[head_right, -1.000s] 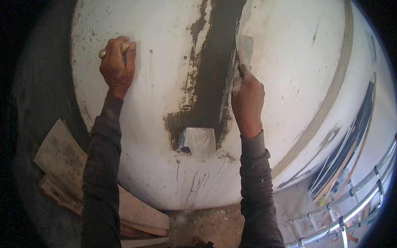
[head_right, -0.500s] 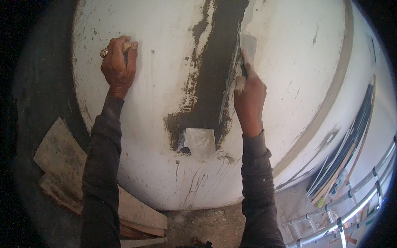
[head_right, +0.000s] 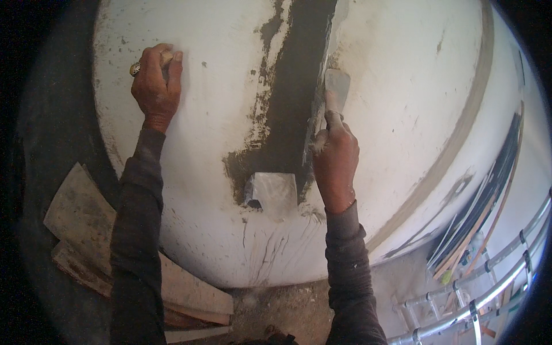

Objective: The person applies plaster to a section of a wall using a putty knife.

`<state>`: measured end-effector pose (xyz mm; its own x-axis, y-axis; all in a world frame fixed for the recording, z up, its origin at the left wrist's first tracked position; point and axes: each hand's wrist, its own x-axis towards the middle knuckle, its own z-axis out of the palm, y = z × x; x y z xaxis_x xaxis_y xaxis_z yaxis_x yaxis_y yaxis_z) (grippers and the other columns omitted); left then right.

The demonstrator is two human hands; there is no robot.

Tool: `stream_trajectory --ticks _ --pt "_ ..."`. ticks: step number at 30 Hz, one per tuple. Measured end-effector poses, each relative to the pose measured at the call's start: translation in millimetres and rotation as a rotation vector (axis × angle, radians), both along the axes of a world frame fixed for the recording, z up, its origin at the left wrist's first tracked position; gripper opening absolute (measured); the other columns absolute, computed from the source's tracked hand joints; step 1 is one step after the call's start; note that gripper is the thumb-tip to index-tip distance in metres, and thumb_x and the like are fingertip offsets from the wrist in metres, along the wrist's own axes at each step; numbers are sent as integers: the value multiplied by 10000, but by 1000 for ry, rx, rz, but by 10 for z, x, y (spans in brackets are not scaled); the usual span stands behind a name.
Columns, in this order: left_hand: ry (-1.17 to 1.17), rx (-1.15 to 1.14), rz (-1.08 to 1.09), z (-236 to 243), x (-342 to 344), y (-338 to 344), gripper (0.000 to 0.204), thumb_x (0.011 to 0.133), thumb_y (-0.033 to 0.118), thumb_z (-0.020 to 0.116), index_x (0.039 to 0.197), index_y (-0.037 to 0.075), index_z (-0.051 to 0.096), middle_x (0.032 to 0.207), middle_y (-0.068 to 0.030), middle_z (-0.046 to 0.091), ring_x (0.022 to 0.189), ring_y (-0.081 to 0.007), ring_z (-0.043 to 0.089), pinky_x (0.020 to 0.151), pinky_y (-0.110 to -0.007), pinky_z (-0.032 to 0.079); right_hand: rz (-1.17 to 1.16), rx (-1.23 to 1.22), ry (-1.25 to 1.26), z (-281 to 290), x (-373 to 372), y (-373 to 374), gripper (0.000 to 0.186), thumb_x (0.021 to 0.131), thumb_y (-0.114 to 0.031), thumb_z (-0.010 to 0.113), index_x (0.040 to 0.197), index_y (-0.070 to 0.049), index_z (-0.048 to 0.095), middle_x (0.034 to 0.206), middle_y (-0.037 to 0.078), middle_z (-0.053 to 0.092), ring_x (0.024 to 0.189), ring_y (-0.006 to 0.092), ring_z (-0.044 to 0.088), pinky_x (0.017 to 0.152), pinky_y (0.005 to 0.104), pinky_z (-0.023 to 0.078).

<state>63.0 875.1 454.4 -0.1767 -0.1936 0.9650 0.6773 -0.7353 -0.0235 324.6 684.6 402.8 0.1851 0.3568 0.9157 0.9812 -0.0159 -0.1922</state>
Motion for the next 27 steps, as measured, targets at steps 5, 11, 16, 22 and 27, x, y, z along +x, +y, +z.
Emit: stream_trajectory --ticks 5,11,16,22,27 --pt "-12 -24 -2 -7 -55 -9 205 930 219 665 1080 86 623 970 -71 658 843 -233 664 713 -358 539 -65 -124 103 24 -151 -78 695 806 80 436 1472 -114 478 1106 303 665 843 352 727 765 392 555" --pt "8 46 9 24 -20 51 224 933 230 663 1088 74 620 980 -69 661 845 -231 666 713 -360 539 -51 31 -20 208 -44 62 699 813 68 470 1480 -139 469 1008 282 666 746 344 697 723 423 535" --pt "0 -8 -13 -23 -13 4 221 937 229 661 1087 73 617 999 -71 667 847 -227 670 715 -356 540 -59 -55 24 -47 -76 -23 685 829 27 537 1481 -167 462 869 245 660 772 410 661 692 484 515" --pt "-13 50 8 -13 -48 46 204 914 206 688 1059 83 615 944 -54 650 806 -217 669 681 -337 543 -47 -85 48 300 -208 -21 689 809 74 452 1468 -126 485 1007 278 687 653 331 675 690 392 529" --pt "-2 0 -39 6 -30 -1 207 935 217 665 1081 79 613 985 -63 668 848 -221 677 712 -353 547 -3 12 -13 50 -67 8 642 817 46 488 1442 -104 499 945 291 664 745 390 679 695 460 515"
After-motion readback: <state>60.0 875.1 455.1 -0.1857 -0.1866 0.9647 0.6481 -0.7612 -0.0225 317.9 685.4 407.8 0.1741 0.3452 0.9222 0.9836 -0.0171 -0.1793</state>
